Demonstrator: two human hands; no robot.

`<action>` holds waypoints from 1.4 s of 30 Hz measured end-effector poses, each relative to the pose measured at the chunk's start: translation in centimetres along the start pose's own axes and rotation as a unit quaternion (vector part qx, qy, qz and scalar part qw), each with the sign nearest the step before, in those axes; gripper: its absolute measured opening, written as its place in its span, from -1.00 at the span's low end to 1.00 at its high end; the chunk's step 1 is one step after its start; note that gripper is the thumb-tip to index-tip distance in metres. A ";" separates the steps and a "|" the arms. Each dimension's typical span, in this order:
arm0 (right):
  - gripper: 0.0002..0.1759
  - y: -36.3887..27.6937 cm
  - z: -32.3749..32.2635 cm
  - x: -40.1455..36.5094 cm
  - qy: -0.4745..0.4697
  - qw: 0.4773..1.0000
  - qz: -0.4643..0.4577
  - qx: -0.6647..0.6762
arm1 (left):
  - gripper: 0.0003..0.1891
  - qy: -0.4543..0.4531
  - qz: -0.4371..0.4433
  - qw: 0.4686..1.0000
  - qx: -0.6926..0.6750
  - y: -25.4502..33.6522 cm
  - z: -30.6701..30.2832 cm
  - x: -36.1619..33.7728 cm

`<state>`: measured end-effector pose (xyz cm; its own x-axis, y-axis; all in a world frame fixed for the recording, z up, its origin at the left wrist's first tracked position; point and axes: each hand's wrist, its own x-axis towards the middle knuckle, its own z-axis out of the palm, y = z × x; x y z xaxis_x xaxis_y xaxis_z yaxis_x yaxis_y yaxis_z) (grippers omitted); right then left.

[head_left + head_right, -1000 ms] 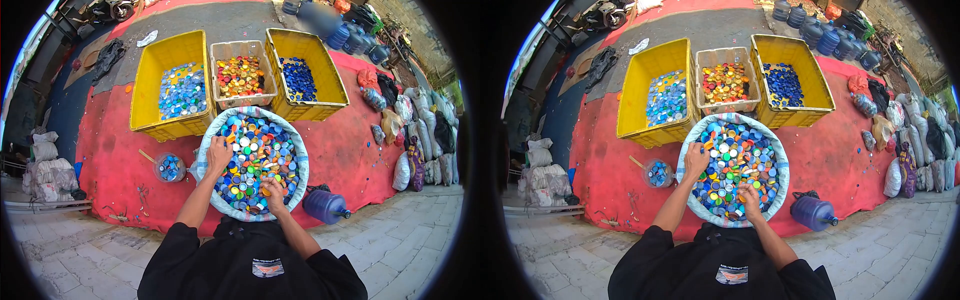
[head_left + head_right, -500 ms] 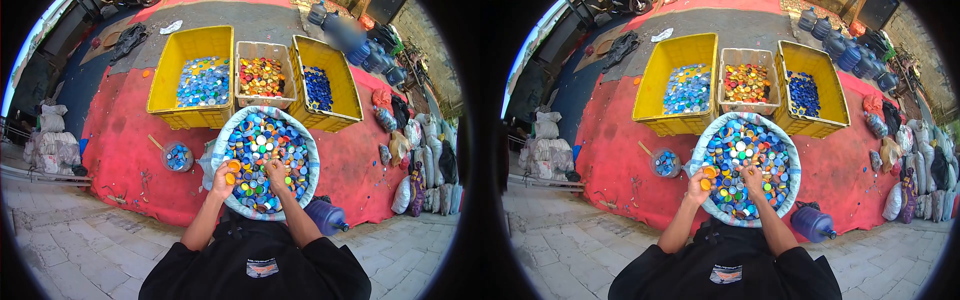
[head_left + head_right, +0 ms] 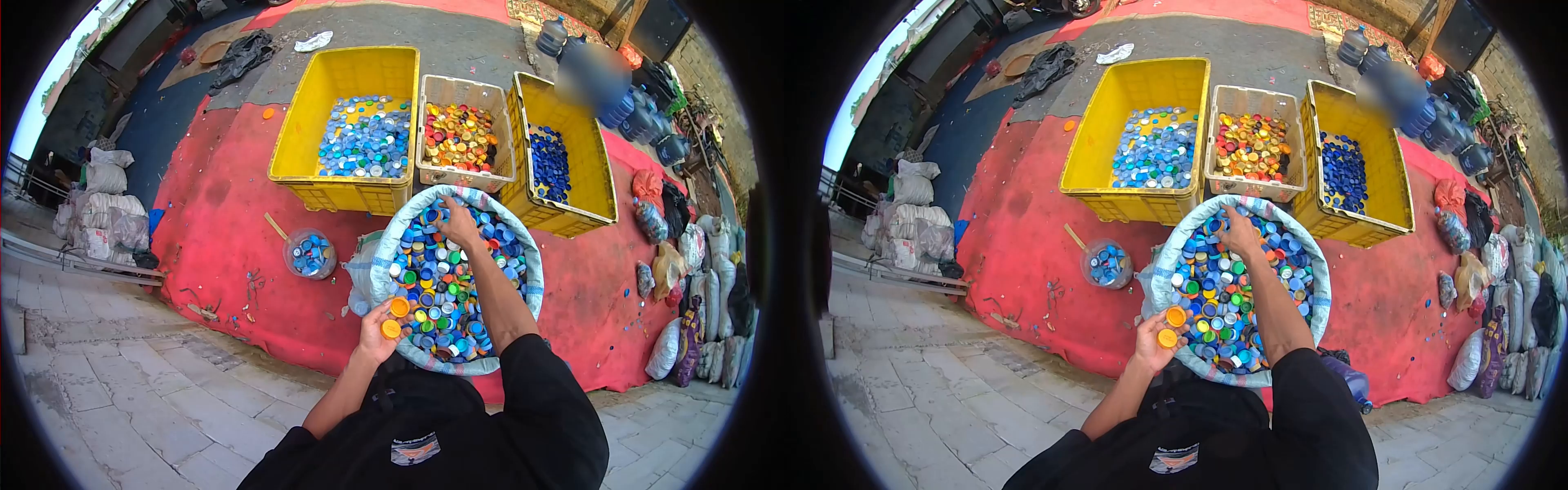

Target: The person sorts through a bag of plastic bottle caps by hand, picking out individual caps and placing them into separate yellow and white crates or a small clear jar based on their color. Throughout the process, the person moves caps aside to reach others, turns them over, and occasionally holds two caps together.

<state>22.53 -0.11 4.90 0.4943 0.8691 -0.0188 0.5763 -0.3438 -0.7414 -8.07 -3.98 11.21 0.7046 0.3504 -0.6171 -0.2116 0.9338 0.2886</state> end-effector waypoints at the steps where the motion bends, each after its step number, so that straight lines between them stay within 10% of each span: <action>1: -0.24 -0.1 0.0 0.5 -0.025 1.000 0.008 0.009 | -0.63 0.002 -0.001 1.000 -0.002 -0.1 -0.2 -0.2; 8: -0.22 1.9 1.3 3.1 -0.123 0.990 0.040 -0.050 | -0.64 -0.014 -0.002 1.000 0.006 -0.4 -1.6 -0.1; 22: -0.51 2.3 3.0 -1.0 0.105 0.985 0.005 0.139 | -0.67 0.014 -0.003 1.000 0.017 -0.4 -0.4 0.2; 26: -0.52 1.0 1.5 -6.8 0.066 0.907 0.133 0.394 | -0.67 0.004 -0.013 1.000 0.016 -1.0 -0.7 1.4; 32: -0.73 -0.6 -0.6 -15.3 0.059 0.611 0.252 0.748 | -0.65 -0.029 -0.030 0.999 0.029 -1.9 1.3 3.0; 42: -0.60 -3.4 -2.7 -23.5 0.072 0.536 0.252 0.803 | -0.59 -0.042 -0.032 0.998 -0.026 -5.7 4.2 4.6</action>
<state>10.70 -20.33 9.69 0.4365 0.7334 -0.5212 -0.8988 0.3287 -0.2901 -0.79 -8.05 9.81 0.7718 0.2842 -0.5687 -0.1971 0.9574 0.2110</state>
